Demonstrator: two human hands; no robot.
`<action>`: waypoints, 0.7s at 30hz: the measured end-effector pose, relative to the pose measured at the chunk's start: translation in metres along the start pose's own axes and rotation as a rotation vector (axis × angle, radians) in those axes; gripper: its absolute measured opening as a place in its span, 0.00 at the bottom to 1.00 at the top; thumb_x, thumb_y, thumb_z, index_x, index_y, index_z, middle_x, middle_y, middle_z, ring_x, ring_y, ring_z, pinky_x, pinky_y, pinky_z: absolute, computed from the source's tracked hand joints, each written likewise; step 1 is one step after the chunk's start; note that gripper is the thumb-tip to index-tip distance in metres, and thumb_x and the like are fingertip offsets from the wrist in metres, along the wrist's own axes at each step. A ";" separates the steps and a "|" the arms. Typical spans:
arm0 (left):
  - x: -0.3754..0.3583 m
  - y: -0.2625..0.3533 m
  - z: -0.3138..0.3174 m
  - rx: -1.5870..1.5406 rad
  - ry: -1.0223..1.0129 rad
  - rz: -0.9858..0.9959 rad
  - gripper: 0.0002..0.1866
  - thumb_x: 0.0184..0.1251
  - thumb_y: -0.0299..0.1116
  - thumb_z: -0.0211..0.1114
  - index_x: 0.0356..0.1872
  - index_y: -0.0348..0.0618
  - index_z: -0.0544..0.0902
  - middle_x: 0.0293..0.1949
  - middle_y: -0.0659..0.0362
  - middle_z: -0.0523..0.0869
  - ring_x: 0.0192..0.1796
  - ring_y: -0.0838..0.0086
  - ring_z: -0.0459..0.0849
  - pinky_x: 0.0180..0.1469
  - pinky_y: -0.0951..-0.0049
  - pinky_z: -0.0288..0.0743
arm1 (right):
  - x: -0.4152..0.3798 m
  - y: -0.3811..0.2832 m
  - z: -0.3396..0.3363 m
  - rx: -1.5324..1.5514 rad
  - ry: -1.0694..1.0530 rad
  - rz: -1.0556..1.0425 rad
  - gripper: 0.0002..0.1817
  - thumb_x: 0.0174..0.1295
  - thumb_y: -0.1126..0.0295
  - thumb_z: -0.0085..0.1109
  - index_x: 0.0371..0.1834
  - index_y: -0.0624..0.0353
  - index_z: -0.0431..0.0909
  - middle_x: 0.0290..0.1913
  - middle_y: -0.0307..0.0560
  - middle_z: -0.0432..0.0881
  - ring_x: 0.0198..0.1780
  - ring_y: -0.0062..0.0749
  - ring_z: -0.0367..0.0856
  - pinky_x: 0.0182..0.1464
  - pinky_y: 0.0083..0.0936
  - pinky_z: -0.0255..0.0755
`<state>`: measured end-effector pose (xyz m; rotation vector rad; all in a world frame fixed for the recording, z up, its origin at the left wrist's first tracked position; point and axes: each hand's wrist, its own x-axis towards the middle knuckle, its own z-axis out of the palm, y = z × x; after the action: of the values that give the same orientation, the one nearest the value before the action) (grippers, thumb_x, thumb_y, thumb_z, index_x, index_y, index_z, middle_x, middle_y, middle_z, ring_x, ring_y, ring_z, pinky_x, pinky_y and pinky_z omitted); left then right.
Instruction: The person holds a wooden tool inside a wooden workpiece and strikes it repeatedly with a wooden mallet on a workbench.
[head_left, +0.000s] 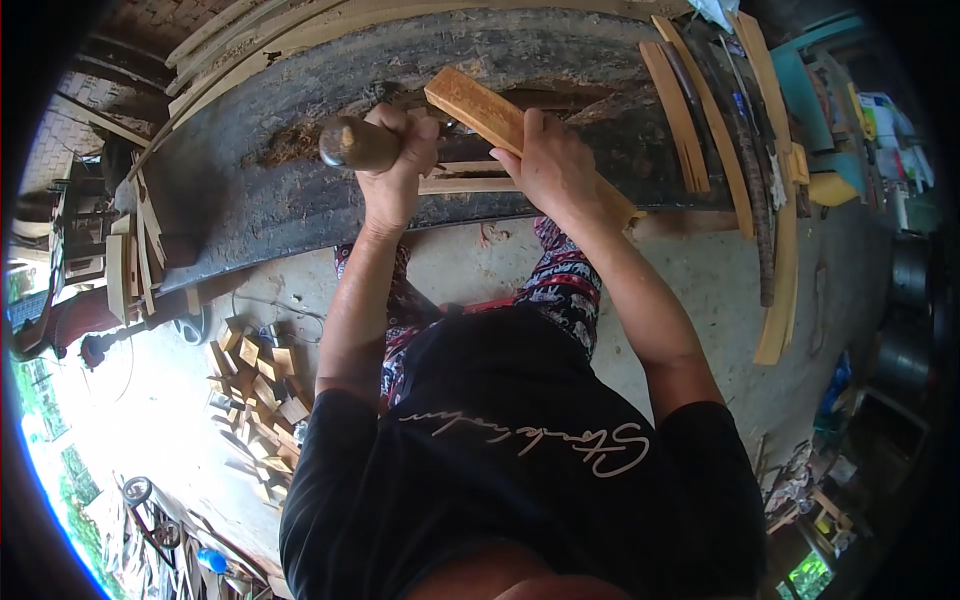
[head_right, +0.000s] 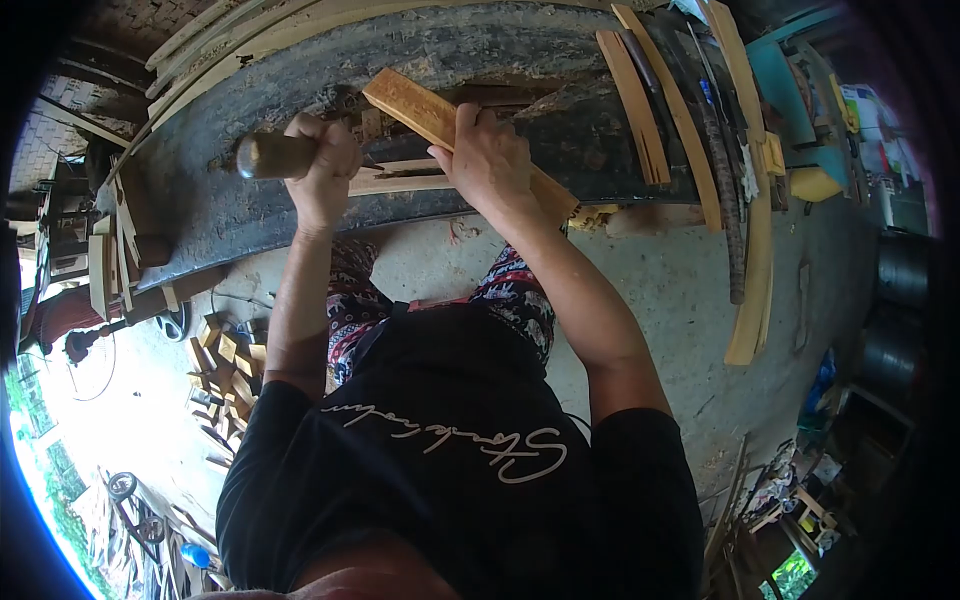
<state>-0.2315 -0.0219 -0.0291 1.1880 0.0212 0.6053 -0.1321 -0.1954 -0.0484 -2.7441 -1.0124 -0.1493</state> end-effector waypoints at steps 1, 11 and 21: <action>0.000 0.001 0.000 0.017 0.005 0.025 0.14 0.70 0.30 0.67 0.30 0.46 0.68 0.22 0.64 0.72 0.22 0.83 0.69 0.23 0.78 0.64 | 0.000 0.000 0.001 0.004 -0.002 0.001 0.30 0.59 0.46 0.67 0.45 0.62 0.70 0.36 0.52 0.80 0.37 0.45 0.86 0.32 0.39 0.82; 0.003 -0.007 -0.003 0.109 -0.082 -0.017 0.14 0.68 0.27 0.68 0.30 0.46 0.69 0.24 0.66 0.71 0.23 0.83 0.69 0.24 0.78 0.64 | -0.001 0.003 0.005 -0.007 0.045 -0.025 0.31 0.58 0.46 0.67 0.47 0.64 0.71 0.36 0.52 0.81 0.35 0.44 0.86 0.31 0.38 0.82; 0.008 -0.013 -0.002 0.232 0.048 0.150 0.14 0.65 0.35 0.72 0.32 0.44 0.73 0.27 0.66 0.74 0.29 0.79 0.73 0.32 0.75 0.69 | -0.001 0.003 0.006 -0.020 0.077 -0.030 0.32 0.56 0.46 0.69 0.47 0.66 0.72 0.35 0.52 0.81 0.33 0.43 0.86 0.29 0.37 0.82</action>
<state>-0.2197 -0.0198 -0.0393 1.4082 0.0447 0.7792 -0.1311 -0.1969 -0.0547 -2.7190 -1.0369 -0.2697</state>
